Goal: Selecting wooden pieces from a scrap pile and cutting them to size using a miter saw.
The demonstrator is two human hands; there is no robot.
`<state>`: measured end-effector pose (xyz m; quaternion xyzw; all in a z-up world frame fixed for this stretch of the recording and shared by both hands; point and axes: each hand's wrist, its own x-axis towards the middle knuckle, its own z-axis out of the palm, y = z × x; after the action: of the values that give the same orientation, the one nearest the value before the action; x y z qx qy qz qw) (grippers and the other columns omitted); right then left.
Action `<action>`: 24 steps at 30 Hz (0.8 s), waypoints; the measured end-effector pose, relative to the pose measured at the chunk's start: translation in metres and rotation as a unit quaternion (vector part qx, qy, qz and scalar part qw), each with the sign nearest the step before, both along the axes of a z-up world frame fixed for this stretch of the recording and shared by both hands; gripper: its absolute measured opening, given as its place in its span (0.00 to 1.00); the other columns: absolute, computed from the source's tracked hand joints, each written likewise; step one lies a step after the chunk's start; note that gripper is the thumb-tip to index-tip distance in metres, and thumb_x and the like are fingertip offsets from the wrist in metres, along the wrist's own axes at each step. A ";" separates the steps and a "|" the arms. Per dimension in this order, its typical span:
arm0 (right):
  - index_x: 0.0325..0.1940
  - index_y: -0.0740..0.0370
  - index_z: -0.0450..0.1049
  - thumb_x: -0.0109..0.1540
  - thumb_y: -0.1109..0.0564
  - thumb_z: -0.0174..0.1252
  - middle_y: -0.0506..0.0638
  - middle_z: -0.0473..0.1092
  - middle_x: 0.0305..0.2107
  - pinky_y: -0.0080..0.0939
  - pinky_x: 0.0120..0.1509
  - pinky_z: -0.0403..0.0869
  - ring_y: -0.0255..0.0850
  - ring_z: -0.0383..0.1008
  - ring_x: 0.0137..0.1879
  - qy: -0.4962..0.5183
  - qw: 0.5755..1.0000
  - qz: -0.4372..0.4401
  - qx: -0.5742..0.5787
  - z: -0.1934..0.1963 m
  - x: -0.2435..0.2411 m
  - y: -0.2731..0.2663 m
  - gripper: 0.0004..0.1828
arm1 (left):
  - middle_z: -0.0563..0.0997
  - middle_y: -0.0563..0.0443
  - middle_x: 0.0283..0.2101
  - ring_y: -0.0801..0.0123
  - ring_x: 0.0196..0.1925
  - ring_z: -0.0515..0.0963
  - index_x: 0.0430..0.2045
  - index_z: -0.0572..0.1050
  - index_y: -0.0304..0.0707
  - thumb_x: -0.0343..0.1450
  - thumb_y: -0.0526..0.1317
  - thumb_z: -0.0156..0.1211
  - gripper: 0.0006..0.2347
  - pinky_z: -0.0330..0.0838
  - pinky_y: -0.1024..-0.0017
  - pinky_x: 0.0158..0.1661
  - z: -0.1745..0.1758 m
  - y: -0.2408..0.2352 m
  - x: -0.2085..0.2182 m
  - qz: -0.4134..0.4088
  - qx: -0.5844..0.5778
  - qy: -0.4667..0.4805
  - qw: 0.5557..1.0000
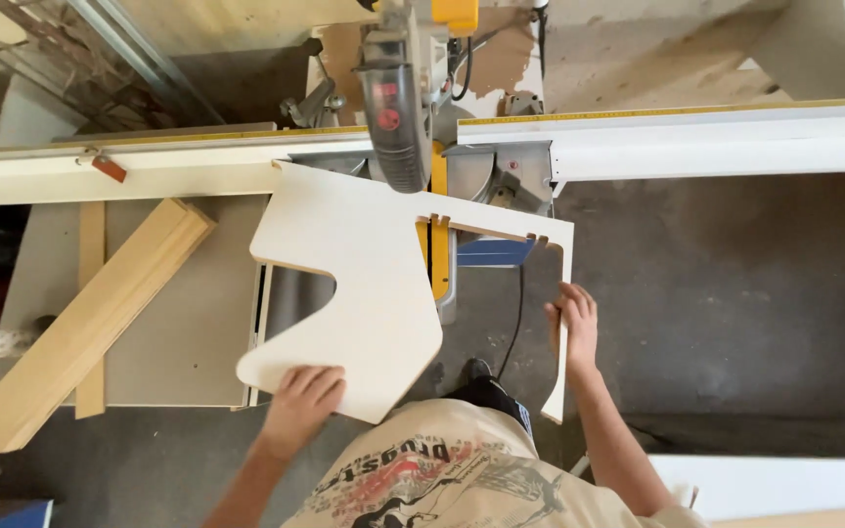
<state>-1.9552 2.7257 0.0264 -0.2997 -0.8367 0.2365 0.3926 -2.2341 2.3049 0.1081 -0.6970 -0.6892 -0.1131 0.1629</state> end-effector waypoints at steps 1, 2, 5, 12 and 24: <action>0.40 0.61 0.71 0.70 0.53 0.57 0.58 0.71 0.56 0.57 0.64 0.69 0.59 0.71 0.62 -0.038 0.999 0.012 0.017 -0.010 0.004 -0.004 0.09 | 0.79 0.52 0.50 0.60 0.52 0.78 0.42 0.76 0.45 0.72 0.42 0.56 0.08 0.71 0.59 0.51 0.001 -0.002 0.007 0.014 -0.004 0.003 1.000; 0.42 0.62 0.72 0.69 0.54 0.56 0.60 0.71 0.59 0.56 0.62 0.70 0.59 0.71 0.61 -0.078 0.996 0.026 0.034 -0.021 0.009 -0.007 0.08 | 0.79 0.53 0.54 0.62 0.53 0.76 0.42 0.76 0.44 0.67 0.37 0.64 0.11 0.69 0.62 0.52 0.000 -0.006 0.017 0.031 -0.007 0.005 0.999; 0.43 0.59 0.70 0.67 0.54 0.61 0.63 0.71 0.60 0.56 0.60 0.71 0.59 0.75 0.60 -0.110 0.989 0.045 0.090 -0.026 0.018 -0.022 0.08 | 0.75 0.50 0.59 0.58 0.60 0.73 0.51 0.74 0.41 0.59 0.33 0.70 0.23 0.66 0.56 0.58 -0.039 -0.022 0.020 0.038 -0.068 -0.042 0.996; 0.39 0.46 0.73 0.62 0.40 0.63 0.40 0.72 0.59 0.46 0.60 0.73 0.40 0.76 0.52 -0.240 0.931 -0.069 0.267 -0.080 0.031 -0.043 0.12 | 0.70 0.44 0.66 0.43 0.75 0.61 0.61 0.72 0.53 0.60 0.33 0.57 0.29 0.48 0.35 0.70 -0.105 -0.043 0.033 0.246 0.054 -0.022 0.967; 0.42 0.47 0.72 0.63 0.38 0.62 0.41 0.70 0.61 0.45 0.59 0.72 0.41 0.75 0.52 -0.235 0.936 -0.085 0.248 -0.086 0.043 -0.067 0.15 | 0.55 0.28 0.71 0.25 0.68 0.63 0.65 0.62 0.41 0.75 0.48 0.58 0.25 0.69 0.33 0.53 -0.119 -0.064 -0.046 0.406 0.232 -0.818 0.335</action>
<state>-1.9119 2.6590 -0.0600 -0.3099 -0.9085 -0.0899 0.2657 -2.2799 2.2410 -0.0110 0.1766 -0.6213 -0.7013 -0.3014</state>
